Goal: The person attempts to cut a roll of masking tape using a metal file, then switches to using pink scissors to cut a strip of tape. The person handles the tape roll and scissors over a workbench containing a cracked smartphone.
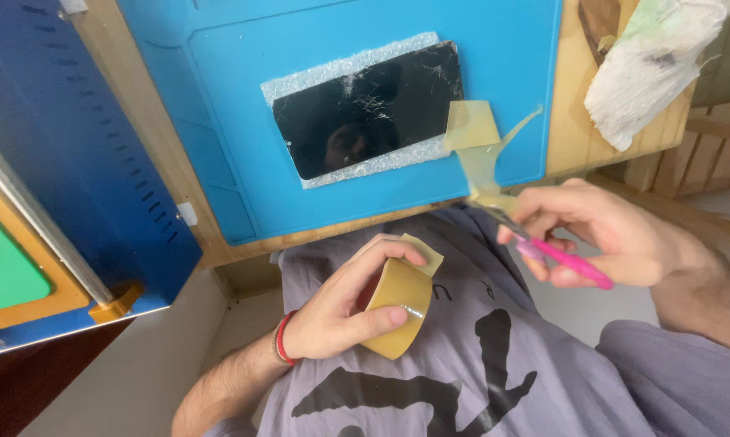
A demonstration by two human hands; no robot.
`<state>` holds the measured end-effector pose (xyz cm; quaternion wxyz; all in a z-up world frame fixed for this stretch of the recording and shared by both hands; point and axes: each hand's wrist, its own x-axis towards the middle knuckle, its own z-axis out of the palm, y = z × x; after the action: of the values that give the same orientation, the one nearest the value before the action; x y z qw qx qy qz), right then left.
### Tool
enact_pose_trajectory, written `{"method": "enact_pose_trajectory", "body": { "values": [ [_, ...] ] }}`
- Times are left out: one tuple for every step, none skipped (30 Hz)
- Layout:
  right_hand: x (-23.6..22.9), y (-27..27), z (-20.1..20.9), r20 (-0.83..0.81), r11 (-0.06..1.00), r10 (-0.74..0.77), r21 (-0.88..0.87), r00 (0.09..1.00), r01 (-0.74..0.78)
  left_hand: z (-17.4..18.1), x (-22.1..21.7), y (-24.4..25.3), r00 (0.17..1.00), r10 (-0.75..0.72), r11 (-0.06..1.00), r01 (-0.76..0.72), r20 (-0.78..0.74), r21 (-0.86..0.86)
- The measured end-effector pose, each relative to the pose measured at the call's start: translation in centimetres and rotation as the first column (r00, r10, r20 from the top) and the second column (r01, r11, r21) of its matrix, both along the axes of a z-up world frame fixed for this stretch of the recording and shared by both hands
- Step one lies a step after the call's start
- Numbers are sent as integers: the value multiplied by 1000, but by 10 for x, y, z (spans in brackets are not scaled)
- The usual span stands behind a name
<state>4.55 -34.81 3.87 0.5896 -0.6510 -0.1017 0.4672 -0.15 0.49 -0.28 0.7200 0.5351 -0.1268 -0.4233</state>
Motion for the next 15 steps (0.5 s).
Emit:
{"method": "enact_pose_trajectory", "body": {
  "values": [
    [1, -10, 3, 3, 1000, 1, -2, 1000, -1, -1, -1, 0, 1000, 1, 1000, -1, 3, -2],
    [1, -20, 7, -6, 997, -69, -42, 998, 69, -2, -2, 0, 999, 11, 1000, -12, -31, -25],
    [1, -30, 11, -13, 987, -142, -84, 990, 141, -3, -2, 0, 998, 18, 999, -21, -66, -49],
    [5, -27, 15, -11, 986, -143, -87, 990, 142, -4, -3, 1, 998, 17, 998, -20, -64, -53],
    [9, -24, 19, 212, 930, -149, -302, 966, 210, -5, -4, 1, 995, 30, 996, -38, -99, -79],
    [13, -21, 23, 417, 819, -100, -482, 904, 312, -6, -4, 2, 990, 43, 993, -57, -135, -104],
    [16, -16, 26, 422, 817, -97, -483, 901, 315, -5, -3, 2, 991, 43, 992, -57, -130, -108],
    [20, -11, 29, 514, 746, -98, -529, 852, 405, -4, -2, 2, 987, 44, 991, -63, -152, -119],
    [23, -5, 32, 599, 666, -87, -559, 796, 494, -2, -2, 3, 983, 46, 989, -70, -176, -128],
    [24, -10, 29, 603, 665, -84, -559, 793, 495, -3, -2, 3, 984, 47, 989, -70, -173, -132],
    [26, -15, 26, 617, 655, -97, -551, 781, 517, -4, -3, 3, 983, 47, 990, -69, -179, -123],
    [27, -20, 23, 632, 645, -110, -542, 767, 539, -5, -3, 3, 981, 46, 991, -68, -186, -114],
    [31, -29, 26, 636, 644, -107, -541, 764, 540, -5, -3, 3, 982, 47, 991, -69, -182, -117],
    [34, -37, 29, 681, 698, -85, -480, 727, 531, -6, -3, 3, 979, 51, 988, -77, -196, -131],
    [38, -45, 31, 724, 752, -66, -417, 687, 511, -5, -4, 3, 976, 57, 986, -88, -212, -141]
  ]
}}
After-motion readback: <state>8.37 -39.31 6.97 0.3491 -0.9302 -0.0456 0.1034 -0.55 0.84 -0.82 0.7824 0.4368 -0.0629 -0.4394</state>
